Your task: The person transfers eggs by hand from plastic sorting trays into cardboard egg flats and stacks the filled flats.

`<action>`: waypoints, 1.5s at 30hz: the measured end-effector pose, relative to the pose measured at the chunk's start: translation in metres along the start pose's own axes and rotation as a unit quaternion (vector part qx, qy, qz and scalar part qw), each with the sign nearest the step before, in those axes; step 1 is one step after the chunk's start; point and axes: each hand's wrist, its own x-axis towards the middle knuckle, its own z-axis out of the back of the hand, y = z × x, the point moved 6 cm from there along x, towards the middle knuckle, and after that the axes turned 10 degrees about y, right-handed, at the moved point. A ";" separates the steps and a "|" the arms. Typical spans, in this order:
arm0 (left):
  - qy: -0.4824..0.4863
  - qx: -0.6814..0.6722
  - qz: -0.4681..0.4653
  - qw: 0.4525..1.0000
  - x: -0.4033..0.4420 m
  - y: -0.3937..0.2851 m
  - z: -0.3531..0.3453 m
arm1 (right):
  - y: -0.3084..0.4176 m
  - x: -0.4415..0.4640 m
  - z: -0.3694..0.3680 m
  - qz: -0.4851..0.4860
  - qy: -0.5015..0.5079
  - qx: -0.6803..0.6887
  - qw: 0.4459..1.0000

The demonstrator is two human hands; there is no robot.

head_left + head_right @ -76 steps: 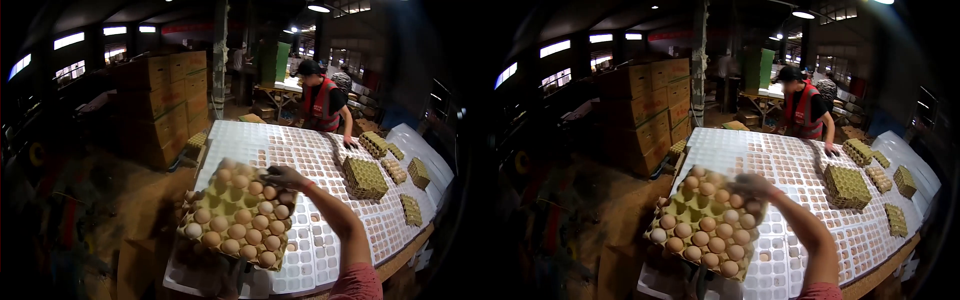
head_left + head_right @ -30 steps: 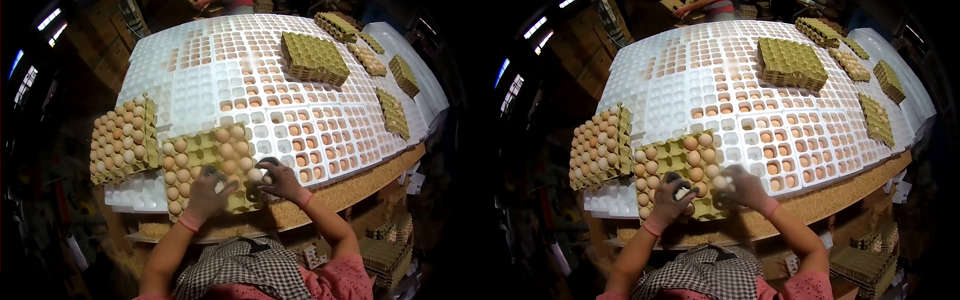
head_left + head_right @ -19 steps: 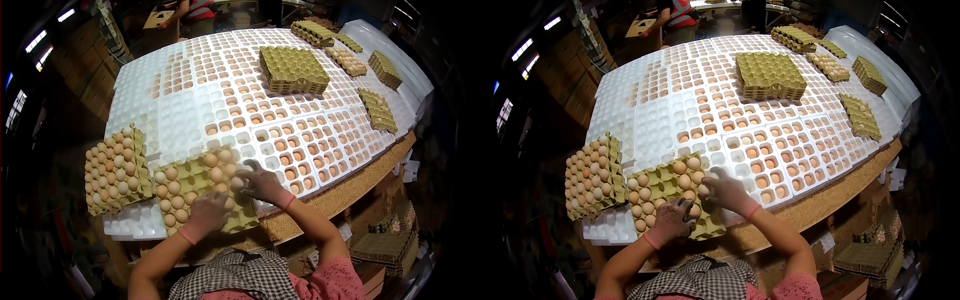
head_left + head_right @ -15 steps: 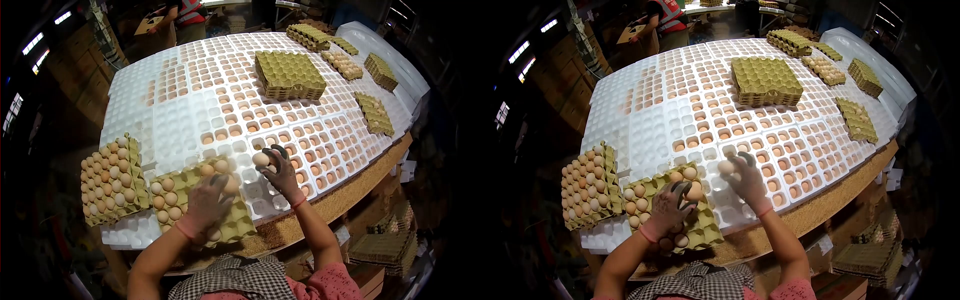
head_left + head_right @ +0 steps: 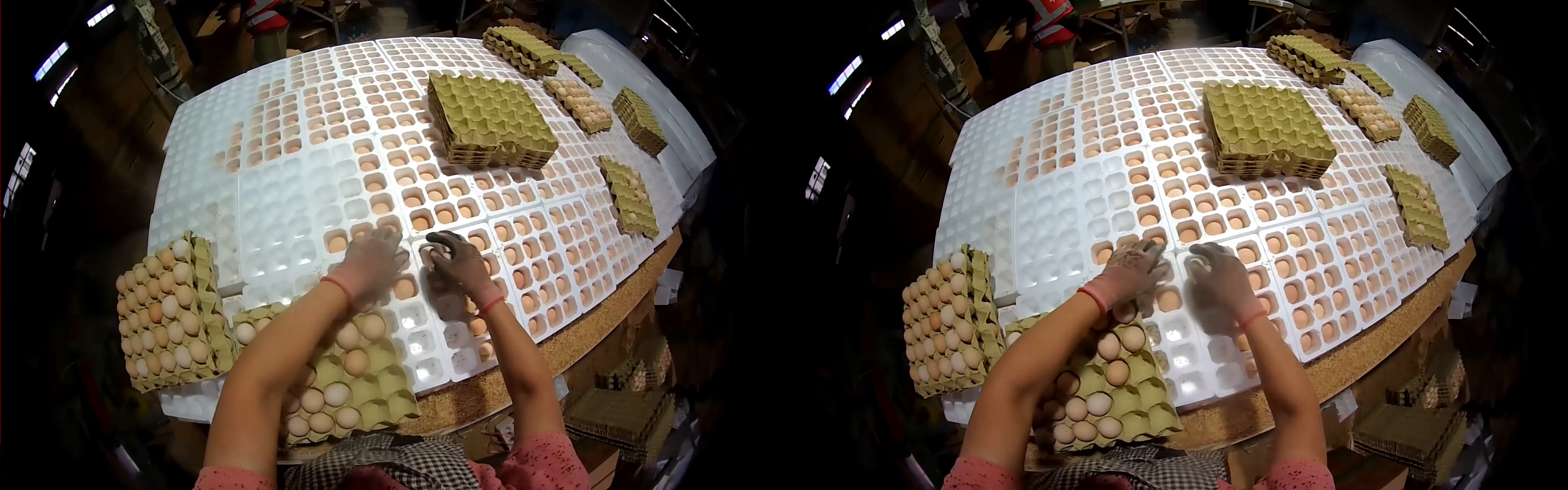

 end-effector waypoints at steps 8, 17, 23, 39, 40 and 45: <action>-0.222 -0.250 0.064 0.940 -0.136 0.096 0.007 | 0.024 -0.077 -0.033 0.131 0.041 -0.269 0.953; -0.116 -0.007 -0.004 0.993 -0.142 0.041 -0.023 | 0.110 -0.006 -0.069 0.153 0.230 -0.014 0.961; -0.229 -0.818 0.000 0.527 -0.191 0.084 -0.022 | 0.131 -0.043 -0.040 0.216 0.180 -0.123 0.952; -0.199 -0.696 -0.019 0.690 -0.192 0.077 -0.019 | 0.150 -0.092 -0.116 0.206 0.200 -0.364 0.886; -0.244 -0.728 -0.004 0.641 -0.198 0.085 -0.004 | 0.142 -0.090 -0.140 0.199 0.220 -0.431 0.852; -0.366 -0.669 -0.003 0.647 -0.192 0.135 0.035 | 0.159 -0.025 -0.068 0.148 0.238 -0.073 0.957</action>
